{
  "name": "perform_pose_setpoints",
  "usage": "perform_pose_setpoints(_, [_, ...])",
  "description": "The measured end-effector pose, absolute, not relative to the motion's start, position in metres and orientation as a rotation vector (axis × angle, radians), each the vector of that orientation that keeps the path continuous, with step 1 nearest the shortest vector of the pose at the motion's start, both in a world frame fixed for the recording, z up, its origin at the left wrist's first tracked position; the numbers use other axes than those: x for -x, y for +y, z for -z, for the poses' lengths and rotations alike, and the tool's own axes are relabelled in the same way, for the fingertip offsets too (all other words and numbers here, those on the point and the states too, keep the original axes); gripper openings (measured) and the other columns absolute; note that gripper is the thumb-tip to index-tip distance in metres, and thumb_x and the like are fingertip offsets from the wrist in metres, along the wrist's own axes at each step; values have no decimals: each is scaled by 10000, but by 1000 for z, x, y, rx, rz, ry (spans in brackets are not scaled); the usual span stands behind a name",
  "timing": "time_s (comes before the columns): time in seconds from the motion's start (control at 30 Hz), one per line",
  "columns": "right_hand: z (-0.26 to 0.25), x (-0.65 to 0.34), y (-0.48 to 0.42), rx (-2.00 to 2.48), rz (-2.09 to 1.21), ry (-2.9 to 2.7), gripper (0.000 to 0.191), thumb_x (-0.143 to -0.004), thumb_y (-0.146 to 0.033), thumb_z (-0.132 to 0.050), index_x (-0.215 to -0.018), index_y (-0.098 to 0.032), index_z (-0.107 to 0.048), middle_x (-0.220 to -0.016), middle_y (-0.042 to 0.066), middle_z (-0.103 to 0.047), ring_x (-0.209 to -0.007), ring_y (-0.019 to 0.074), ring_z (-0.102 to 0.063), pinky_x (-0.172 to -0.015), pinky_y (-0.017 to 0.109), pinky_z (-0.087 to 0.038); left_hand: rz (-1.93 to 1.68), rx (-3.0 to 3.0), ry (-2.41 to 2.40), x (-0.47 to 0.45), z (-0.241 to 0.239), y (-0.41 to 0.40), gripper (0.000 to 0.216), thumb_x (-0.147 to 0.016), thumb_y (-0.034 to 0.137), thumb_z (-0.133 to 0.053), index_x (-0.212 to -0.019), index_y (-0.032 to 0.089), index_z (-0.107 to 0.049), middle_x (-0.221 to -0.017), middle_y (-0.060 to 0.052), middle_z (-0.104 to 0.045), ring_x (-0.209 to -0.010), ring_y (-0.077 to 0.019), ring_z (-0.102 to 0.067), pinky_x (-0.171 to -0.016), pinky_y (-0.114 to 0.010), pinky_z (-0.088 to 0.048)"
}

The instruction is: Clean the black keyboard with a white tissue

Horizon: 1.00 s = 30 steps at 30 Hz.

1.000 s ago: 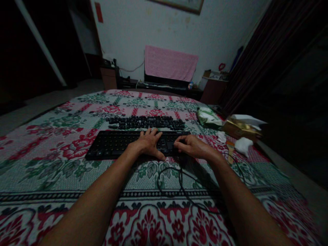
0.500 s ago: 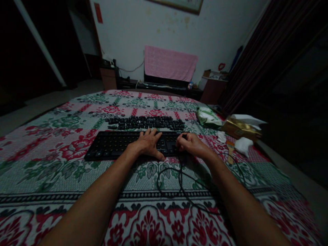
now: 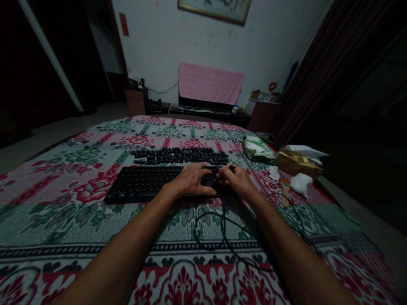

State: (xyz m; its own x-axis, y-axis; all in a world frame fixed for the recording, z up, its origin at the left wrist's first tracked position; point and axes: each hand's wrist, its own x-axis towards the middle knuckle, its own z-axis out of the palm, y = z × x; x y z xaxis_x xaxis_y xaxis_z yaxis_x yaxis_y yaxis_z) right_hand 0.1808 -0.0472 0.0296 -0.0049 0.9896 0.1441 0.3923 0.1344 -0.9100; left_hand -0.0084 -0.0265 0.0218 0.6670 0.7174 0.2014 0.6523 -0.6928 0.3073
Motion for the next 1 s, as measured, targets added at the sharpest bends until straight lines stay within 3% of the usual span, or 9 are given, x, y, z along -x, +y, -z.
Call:
perform_pose_setpoints(0.1, [-28,-175,-48,1365,-924,-1439,231,-730,-343,-495,-676,-152,-614,-671,33,-644,-592,124,-590,-573,220,-468,-599,-2638,953,0,-20,-27,376,-802,434,-527,-1078,196,-618,-1139,-78,-599,-1063,-218,-534,-921,-340,-400])
perform_pose_setpoints(0.23, [-22,-171,-49,1313,-1011,-1404,231,-729,-352,-512,-696,-153,-625,-699,33,-656,-633,127,-602,-612,224,-477,-660,-2631,943,-1,-12,-24,270,-855,331,-456,-954,184,-659,-902,-44,-655,-848,-166,-586,-785,-272,-445])
perform_pose_setpoints(0.43, [-15,-167,-45,1353,-1046,-1331,224,-697,-342,-523,-672,-144,-626,-673,35,-649,-611,129,-592,-582,221,-470,-636,-2827,1039,0,-5,-25,342,-906,375,-385,-966,169,-651,-984,-79,-616,-962,-196,-542,-834,-305,-448])
perform_pose_setpoints(0.77, [-17,-167,-46,1375,-1080,-1260,222,-693,-343,-513,-643,-150,-612,-648,41,-637,-550,115,-561,-531,218,-455,-500,-2821,1198,-7,-10,-30,371,-907,411,-379,-924,160,-652,-936,-71,-617,-934,-186,-553,-809,-287,-471])
perform_pose_setpoints(1.0, [-20,-172,-43,1271,-981,-1097,156,-659,-318,-500,-657,-170,-549,-690,32,-636,-613,132,-589,-591,237,-480,-611,-2775,1268,-2,-2,-23,333,-885,389,-434,-905,133,-647,-926,-94,-617,-875,-195,-580,-771,-304,-475])
